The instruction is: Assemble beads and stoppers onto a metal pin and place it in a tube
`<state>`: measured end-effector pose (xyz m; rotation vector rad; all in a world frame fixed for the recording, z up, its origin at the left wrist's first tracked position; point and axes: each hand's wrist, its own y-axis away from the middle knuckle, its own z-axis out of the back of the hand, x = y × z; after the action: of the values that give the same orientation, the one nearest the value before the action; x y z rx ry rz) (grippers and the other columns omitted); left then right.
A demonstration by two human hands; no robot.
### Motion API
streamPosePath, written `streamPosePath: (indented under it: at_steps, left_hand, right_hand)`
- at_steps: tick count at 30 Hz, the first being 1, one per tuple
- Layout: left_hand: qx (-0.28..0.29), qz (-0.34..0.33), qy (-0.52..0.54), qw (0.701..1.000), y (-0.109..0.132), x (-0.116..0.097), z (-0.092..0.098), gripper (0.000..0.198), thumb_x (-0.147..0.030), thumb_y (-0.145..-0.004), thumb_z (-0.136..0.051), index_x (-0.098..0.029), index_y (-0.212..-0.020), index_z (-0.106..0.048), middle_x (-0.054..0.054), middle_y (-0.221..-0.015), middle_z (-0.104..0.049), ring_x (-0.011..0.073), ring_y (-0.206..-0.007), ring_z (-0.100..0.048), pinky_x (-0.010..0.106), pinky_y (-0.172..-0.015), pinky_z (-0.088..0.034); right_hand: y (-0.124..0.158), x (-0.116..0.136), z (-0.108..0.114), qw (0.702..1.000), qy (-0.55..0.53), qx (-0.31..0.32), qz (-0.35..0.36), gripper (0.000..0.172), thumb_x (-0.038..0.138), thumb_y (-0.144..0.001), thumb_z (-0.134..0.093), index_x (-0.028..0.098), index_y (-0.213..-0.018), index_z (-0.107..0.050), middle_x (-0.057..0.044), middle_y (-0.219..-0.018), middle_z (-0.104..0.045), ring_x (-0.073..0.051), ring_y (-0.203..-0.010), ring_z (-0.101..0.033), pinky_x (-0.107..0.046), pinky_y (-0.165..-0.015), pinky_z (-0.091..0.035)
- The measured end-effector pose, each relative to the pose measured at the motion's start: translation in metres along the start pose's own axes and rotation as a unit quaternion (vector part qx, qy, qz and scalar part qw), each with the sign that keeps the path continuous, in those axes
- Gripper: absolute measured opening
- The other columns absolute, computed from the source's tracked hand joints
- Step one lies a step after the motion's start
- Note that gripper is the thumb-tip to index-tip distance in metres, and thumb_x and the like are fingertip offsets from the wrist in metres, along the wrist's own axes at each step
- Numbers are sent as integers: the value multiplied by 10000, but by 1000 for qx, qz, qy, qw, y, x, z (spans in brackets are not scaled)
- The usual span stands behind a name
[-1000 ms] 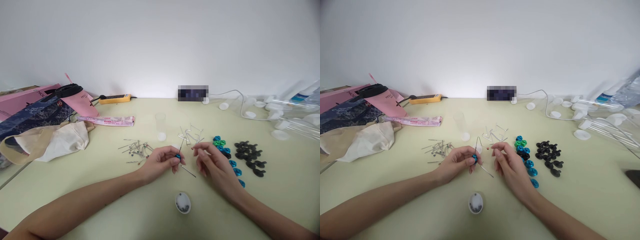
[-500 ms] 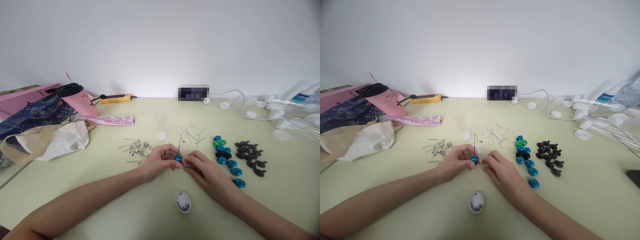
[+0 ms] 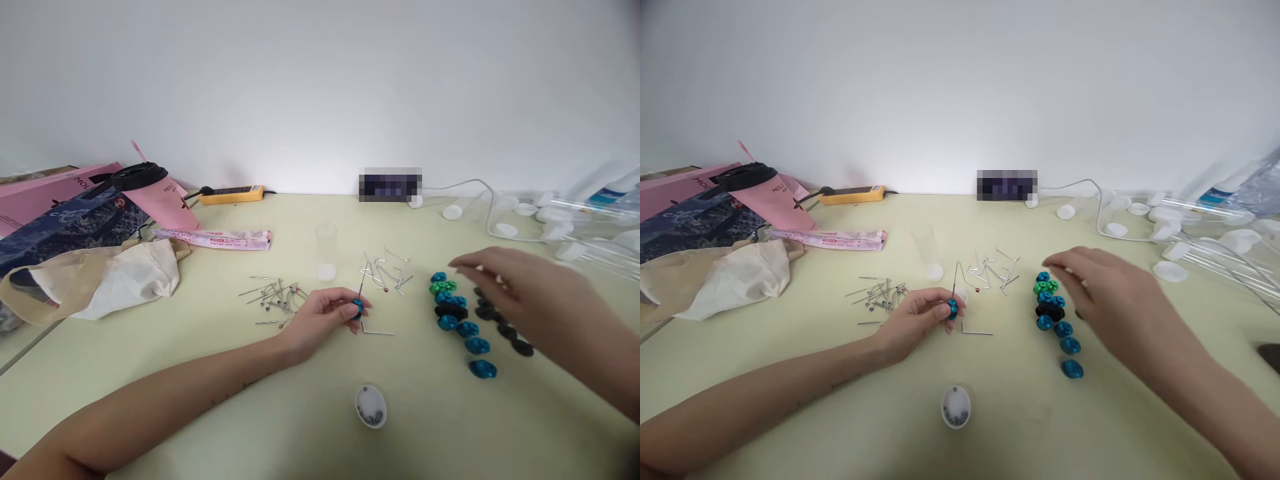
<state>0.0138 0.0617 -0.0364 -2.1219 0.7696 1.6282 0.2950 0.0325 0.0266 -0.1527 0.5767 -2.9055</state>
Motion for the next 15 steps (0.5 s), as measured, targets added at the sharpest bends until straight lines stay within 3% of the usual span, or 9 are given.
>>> streamPosePath:
  at_steps: [2, 4, 10, 15]
  left_hand:
    - [-4, 2, 8, 1000, 0, 0, 1, 235, -311, -901, -571, -136, -1018, -674, 75, -920, -616, 105, -739, -554, 257, -739, -460]
    - [-1, 3, 19, 1000, -1, 0, 1, 265, -323, -913, -550, -127, -1051, -664, 83, -902, -617, 115, -752, -559, 255, -720, -466]
    - [0, 9, 46, 999, -2, -3, -2, 249, -299, -853, -642, -113, -1018, -652, 84, -851, -637, 123, -707, -586, 256, -662, -491]
    - [-2, 25, 68, 997, -2, -4, -3, 250, -285, -787, -715, -114, -951, -637, 76, -819, -649, 128, -660, -600, 269, -632, -503]
  right_hand:
    - [-8, -19, 3, 998, 21, 7, -60, 229, 353, -900, -428, 268, -930, -639, -20, -965, -711, -220, -789, -636, -323, -623, -454]
    - [-12, -34, 1, 996, 34, 39, -70, 277, 387, -892, -410, 267, -972, -646, -34, -1040, -696, -231, -801, -636, -342, -638, -463]
    - [-12, -55, -17, 983, -42, 179, 11, 412, 464, -914, -345, 350, -1239, -573, -38, -1309, -548, -259, -996, -632, -374, -754, -516]
    - [-6, -47, -29, 976, -93, 187, 65, 386, 329, -962, -343, 334, -1294, -539, -52, -1396, -488, -260, -1178, -545, -374, -878, -489]
